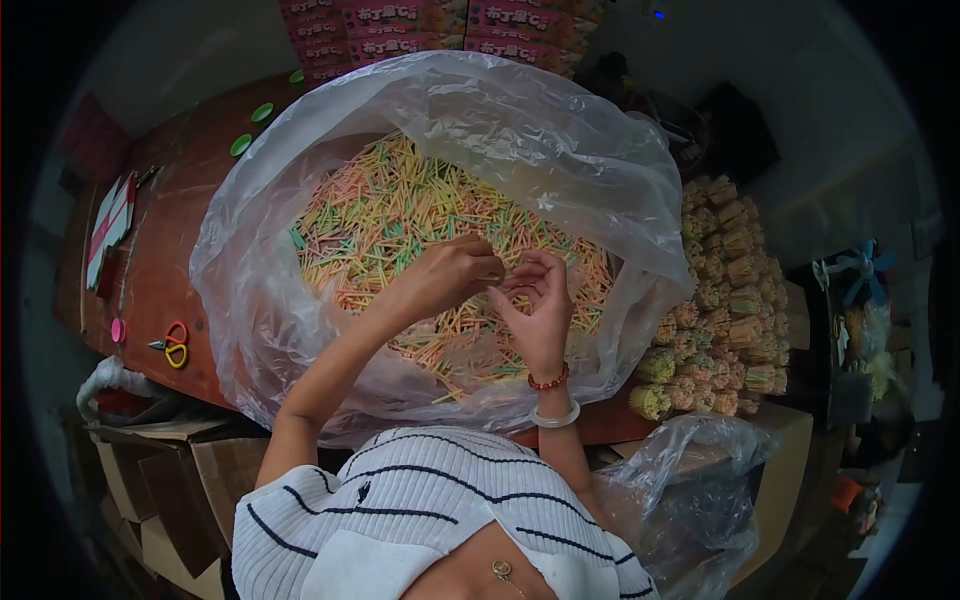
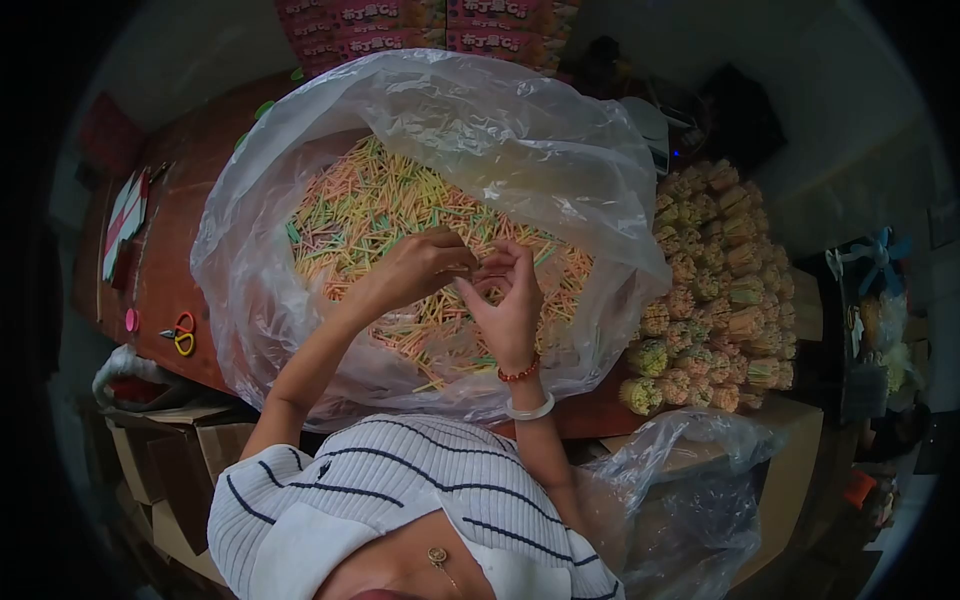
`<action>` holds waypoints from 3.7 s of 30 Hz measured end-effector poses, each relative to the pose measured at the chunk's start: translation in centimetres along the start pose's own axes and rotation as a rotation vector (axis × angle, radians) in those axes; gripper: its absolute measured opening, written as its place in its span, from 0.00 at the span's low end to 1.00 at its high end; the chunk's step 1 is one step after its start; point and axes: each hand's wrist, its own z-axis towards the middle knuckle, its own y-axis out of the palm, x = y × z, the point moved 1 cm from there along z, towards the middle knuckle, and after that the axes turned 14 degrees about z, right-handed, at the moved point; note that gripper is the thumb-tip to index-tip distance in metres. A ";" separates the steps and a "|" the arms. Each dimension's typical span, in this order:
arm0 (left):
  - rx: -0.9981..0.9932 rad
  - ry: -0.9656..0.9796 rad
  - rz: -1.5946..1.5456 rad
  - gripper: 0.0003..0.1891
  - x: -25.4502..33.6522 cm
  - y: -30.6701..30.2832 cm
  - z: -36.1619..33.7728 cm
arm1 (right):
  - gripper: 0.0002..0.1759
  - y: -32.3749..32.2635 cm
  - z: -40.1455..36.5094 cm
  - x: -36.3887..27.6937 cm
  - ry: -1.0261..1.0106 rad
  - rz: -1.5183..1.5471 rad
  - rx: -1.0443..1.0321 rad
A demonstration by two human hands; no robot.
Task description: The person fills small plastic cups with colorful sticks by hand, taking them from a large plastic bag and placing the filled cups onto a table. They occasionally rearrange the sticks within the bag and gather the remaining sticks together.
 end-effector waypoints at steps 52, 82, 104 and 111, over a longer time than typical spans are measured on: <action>-0.004 -0.459 0.002 0.12 -1.4 -3.2 -3.1 | 0.53 0.8 -1.4 1.2 -0.276 -0.390 0.005; -0.007 0.034 -0.391 0.42 6.7 -7.3 0.0 | 0.46 -8.6 -8.0 -15.2 -0.125 -0.486 0.004; -0.075 -0.051 -0.147 0.31 0.4 -0.6 0.5 | 0.25 -26.7 -5.7 -11.7 -0.760 -0.619 1.190; -0.152 0.179 -0.219 0.43 0.8 9.3 7.0 | 0.25 -4.1 -5.4 -7.7 -0.161 -0.662 0.042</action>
